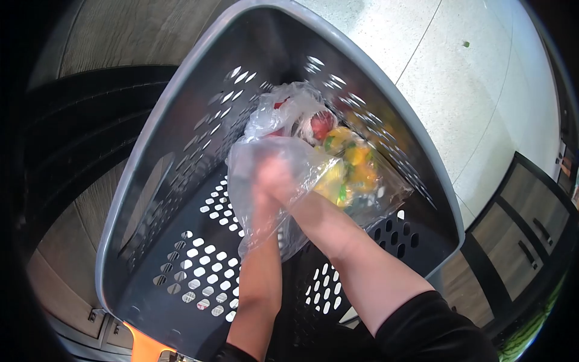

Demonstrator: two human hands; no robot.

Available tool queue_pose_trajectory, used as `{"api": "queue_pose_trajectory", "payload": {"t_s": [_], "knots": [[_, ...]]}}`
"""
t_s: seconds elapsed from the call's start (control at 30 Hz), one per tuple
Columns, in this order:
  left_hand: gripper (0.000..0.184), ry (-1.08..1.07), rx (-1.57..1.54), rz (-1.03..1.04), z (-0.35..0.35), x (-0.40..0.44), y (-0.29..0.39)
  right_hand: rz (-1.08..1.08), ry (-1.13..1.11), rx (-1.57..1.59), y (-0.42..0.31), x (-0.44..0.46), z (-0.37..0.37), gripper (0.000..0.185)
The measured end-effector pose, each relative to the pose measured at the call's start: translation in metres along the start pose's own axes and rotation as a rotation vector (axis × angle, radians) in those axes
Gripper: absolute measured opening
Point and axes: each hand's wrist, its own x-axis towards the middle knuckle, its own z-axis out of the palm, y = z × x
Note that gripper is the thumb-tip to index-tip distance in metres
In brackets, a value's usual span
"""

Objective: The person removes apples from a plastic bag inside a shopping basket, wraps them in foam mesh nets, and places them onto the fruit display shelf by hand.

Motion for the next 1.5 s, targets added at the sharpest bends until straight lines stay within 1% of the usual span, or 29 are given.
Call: {"api": "queue_pose_trajectory", "payload": {"t_s": [0.03, 0.13, 0.2, 0.23, 0.27, 0.4, 0.5, 0.57, 0.6, 0.63, 0.7, 0.73, 0.77, 0.8, 0.83, 0.87, 0.93, 0.97, 1.0, 1.07, 1.13, 1.2, 1.23, 1.27, 1.37, 1.4, 1.43, 1.47, 1.5], "knots": [[0.037, -0.004, -0.003, -0.009, -0.002, 0.002, 0.002, 0.002, -0.003, 0.000, -0.001, -0.005, 0.015, 0.028], [0.038, -0.017, -0.005, -0.024, -0.005, 0.001, 0.005, -0.267, 0.061, 0.150, -0.006, -0.017, 0.053, 0.028], [0.038, -0.025, -0.015, -0.032, -0.008, 0.000, 0.006, -0.451, 0.103, 0.252, -0.001, -0.018, 0.064, 0.029], [0.038, -0.027, -0.020, -0.035, -0.010, -0.003, 0.005, -0.692, -0.159, 0.463, 0.021, -0.001, 0.045, 0.025], [0.038, -0.024, -0.025, -0.040, -0.012, -0.006, 0.003, -0.800, -0.351, 0.587, 0.033, 0.011, 0.032, 0.023], [0.038, -0.021, -0.042, -0.042, -0.013, -0.024, 0.002, -0.869, -0.522, 0.690, 0.058, 0.023, -0.011, 0.019], [0.038, -0.024, -0.050, -0.058, -0.010, -0.045, 0.009, -0.875, -0.586, 0.711, 0.067, 0.027, -0.050, 0.026], [0.038, -0.039, -0.069, -0.097, -0.010, -0.059, 0.017, -0.905, -0.679, 0.700, 0.076, 0.033, -0.077, 0.032], [0.038, -0.048, -0.074, -0.116, -0.011, -0.067, 0.022, -0.938, -0.807, 0.674, 0.085, 0.042, -0.101, 0.038], [0.039, -0.049, -0.073, -0.124, -0.012, -0.076, 0.023, -0.939, -0.809, 0.675, 0.091, 0.050, -0.119, 0.038], [0.039, -0.038, -0.035, -0.100, -0.010, -0.095, 0.026, -0.856, -1.056, 0.726, 0.102, 0.059, -0.145, 0.037], [0.039, -0.014, 0.003, -0.044, -0.006, -0.105, 0.026, -0.858, -1.060, 0.725, 0.108, 0.057, -0.150, 0.037], [0.040, 0.012, 0.043, 0.012, -0.002, -0.115, 0.026, -0.833, -0.912, 0.863, 0.117, 0.054, -0.154, 0.037], [0.041, 0.058, 0.123, 0.124, 0.003, -0.127, 0.025, -0.804, -0.759, 0.994, 0.125, 0.052, -0.164, 0.038], [0.044, 0.059, 0.145, 0.201, 0.005, -0.144, 0.025, -0.672, -0.753, 1.094, 0.133, 0.050, -0.174, 0.038], [0.044, 0.059, 0.139, 0.202, 0.009, -0.161, 0.027, -0.678, -0.754, 1.091, 0.142, 0.049, -0.185, 0.038], [0.059, 0.018, 0.161, 0.292, 0.022, -0.198, 0.033, -0.567, -0.703, 1.211, 0.160, 0.053, -0.215, 0.039], [0.061, -0.017, 0.159, 0.282, 0.027, -0.217, 0.038, -0.509, -0.714, 1.266, 0.169, 0.056, -0.231, 0.038], [0.061, -0.016, 0.154, 0.286, 0.030, -0.234, 0.040, -0.516, -0.714, 1.267, 0.176, 0.055, -0.243, 0.038], [0.065, -0.041, 0.162, 0.341, 0.037, -0.264, 0.046, -0.291, -0.794, 1.395, 0.184, 0.053, -0.266, 0.039], [0.065, -0.066, 0.144, 0.358, 0.040, -0.291, 0.054, -0.291, -0.792, 1.392, 0.192, 0.057, -0.300, 0.040], [0.064, -0.104, 0.102, 0.406, 0.045, -0.320, 0.060, -0.425, -0.757, 1.367, 0.202, 0.060, -0.329, 0.039], [0.064, -0.179, 0.110, 0.442, 0.046, -0.335, 0.065, -0.449, -0.732, 1.367, 0.209, 0.060, -0.343, 0.038], [0.069, -0.206, 0.129, 0.466, 0.047, -0.351, 0.070, -0.481, -0.722, 1.384, 0.217, 0.060, -0.357, 0.036], [0.080, -0.314, 0.143, 0.501, 0.058, -0.400, 0.084, -0.529, -0.688, 1.422, 0.242, 0.055, -0.401, 0.041], [0.083, -0.383, 0.140, 0.526, 0.064, -0.417, 0.089, -0.511, -0.660, 1.467, 0.250, 0.058, -0.424, 0.047], [0.086, -0.400, 0.137, 0.513, 0.070, -0.436, 0.094, -0.496, -0.634, 1.512, 0.258, 0.060, -0.444, 0.053], [0.089, -0.415, 0.133, 0.500, 0.074, -0.456, 0.098, -0.518, -0.634, 1.515, 0.265, 0.062, -0.462, 0.053], [0.092, -0.404, 0.123, 0.444, 0.079, -0.476, 0.102, -0.550, -0.648, 1.548, 0.273, 0.065, -0.479, 0.059]]}}
